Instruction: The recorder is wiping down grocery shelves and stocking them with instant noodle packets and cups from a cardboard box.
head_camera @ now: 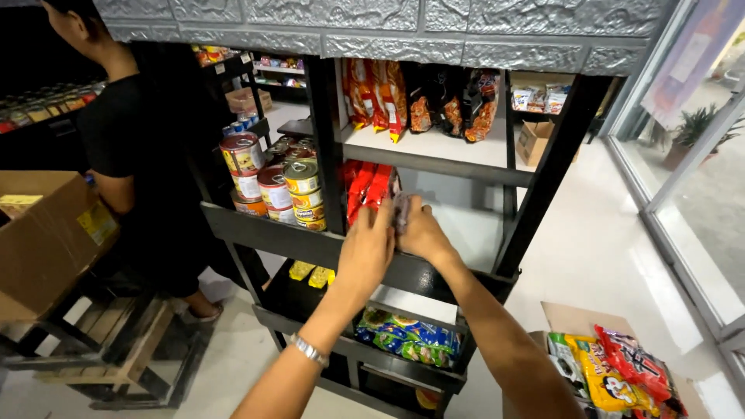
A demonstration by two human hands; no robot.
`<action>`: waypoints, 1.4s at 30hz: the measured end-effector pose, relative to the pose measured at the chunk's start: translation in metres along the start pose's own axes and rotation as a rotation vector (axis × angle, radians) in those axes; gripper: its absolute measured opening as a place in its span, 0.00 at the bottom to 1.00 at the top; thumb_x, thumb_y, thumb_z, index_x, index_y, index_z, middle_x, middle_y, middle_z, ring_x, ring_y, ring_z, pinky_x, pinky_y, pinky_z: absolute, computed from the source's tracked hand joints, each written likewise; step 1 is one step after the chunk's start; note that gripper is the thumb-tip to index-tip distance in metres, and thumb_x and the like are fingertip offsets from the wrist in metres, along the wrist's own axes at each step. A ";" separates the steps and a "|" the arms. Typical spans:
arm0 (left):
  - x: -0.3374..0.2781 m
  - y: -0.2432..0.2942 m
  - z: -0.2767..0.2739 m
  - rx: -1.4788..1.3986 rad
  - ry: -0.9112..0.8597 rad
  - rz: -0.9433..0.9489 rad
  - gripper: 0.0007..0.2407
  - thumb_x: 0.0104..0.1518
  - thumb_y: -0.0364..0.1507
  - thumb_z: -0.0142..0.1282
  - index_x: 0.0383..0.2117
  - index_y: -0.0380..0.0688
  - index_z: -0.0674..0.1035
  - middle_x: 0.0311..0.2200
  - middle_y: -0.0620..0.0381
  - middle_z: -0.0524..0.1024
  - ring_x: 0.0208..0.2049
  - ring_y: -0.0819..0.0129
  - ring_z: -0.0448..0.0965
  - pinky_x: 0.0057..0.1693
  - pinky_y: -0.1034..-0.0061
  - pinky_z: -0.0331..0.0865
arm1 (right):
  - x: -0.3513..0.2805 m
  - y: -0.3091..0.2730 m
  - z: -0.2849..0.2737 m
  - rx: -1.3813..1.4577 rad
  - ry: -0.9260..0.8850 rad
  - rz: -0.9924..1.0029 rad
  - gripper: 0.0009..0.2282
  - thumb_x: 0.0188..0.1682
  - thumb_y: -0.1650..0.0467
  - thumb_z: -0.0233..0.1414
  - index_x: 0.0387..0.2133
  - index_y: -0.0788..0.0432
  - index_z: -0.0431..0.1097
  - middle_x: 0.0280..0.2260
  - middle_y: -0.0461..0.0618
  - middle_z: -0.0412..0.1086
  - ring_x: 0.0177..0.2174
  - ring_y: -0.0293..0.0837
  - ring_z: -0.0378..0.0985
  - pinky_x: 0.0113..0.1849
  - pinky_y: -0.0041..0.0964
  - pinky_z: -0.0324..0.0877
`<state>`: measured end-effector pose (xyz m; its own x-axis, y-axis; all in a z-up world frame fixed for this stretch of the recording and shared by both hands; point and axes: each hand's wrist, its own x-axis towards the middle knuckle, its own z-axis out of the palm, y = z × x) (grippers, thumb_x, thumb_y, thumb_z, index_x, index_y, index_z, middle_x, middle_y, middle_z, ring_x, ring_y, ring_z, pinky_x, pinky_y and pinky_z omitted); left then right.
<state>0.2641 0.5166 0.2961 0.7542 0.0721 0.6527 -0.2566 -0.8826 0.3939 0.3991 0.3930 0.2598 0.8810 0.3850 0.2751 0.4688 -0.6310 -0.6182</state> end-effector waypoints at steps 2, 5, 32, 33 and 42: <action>0.007 -0.008 0.012 0.015 0.020 0.027 0.21 0.58 0.25 0.56 0.58 0.36 0.67 0.47 0.33 0.69 0.43 0.36 0.76 0.48 0.51 0.72 | -0.001 -0.002 -0.002 -0.029 0.020 0.016 0.38 0.38 0.66 0.64 0.59 0.66 0.50 0.47 0.78 0.65 0.47 0.74 0.72 0.50 0.55 0.70; 0.001 -0.011 0.022 -0.032 0.089 0.062 0.22 0.56 0.24 0.56 0.58 0.34 0.67 0.51 0.30 0.66 0.49 0.33 0.72 0.52 0.51 0.71 | -0.005 0.003 -0.010 -0.065 -0.029 -0.032 0.34 0.43 0.63 0.62 0.57 0.66 0.51 0.47 0.79 0.64 0.47 0.75 0.72 0.49 0.56 0.70; -0.056 0.057 0.015 -0.405 0.178 -0.065 0.37 0.54 0.23 0.55 0.69 0.26 0.46 0.71 0.25 0.36 0.72 0.31 0.43 0.72 0.58 0.47 | -0.076 0.023 -0.026 0.426 0.066 -0.327 0.35 0.45 0.78 0.47 0.70 0.66 0.47 0.63 0.66 0.63 0.62 0.56 0.67 0.61 0.41 0.61; -0.070 0.070 0.015 -0.424 0.127 -0.043 0.35 0.56 0.22 0.53 0.70 0.27 0.48 0.72 0.28 0.38 0.73 0.33 0.44 0.73 0.58 0.46 | -0.110 0.016 -0.036 0.351 0.145 -0.374 0.34 0.45 0.79 0.50 0.69 0.67 0.48 0.65 0.67 0.58 0.64 0.57 0.61 0.62 0.41 0.57; -0.204 0.204 0.086 -1.109 -0.774 -0.118 0.24 0.67 0.25 0.39 0.69 0.28 0.53 0.66 0.31 0.54 0.69 0.42 0.54 0.74 0.61 0.51 | -0.382 0.086 -0.072 0.697 0.453 0.091 0.30 0.50 0.73 0.56 0.65 0.67 0.54 0.64 0.55 0.60 0.62 0.45 0.61 0.61 0.38 0.57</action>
<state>0.1093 0.2816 0.1878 0.8545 -0.4810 0.1961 -0.2384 -0.0277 0.9708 0.1072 0.1436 0.1544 0.9239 -0.0496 0.3794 0.3784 -0.0284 -0.9252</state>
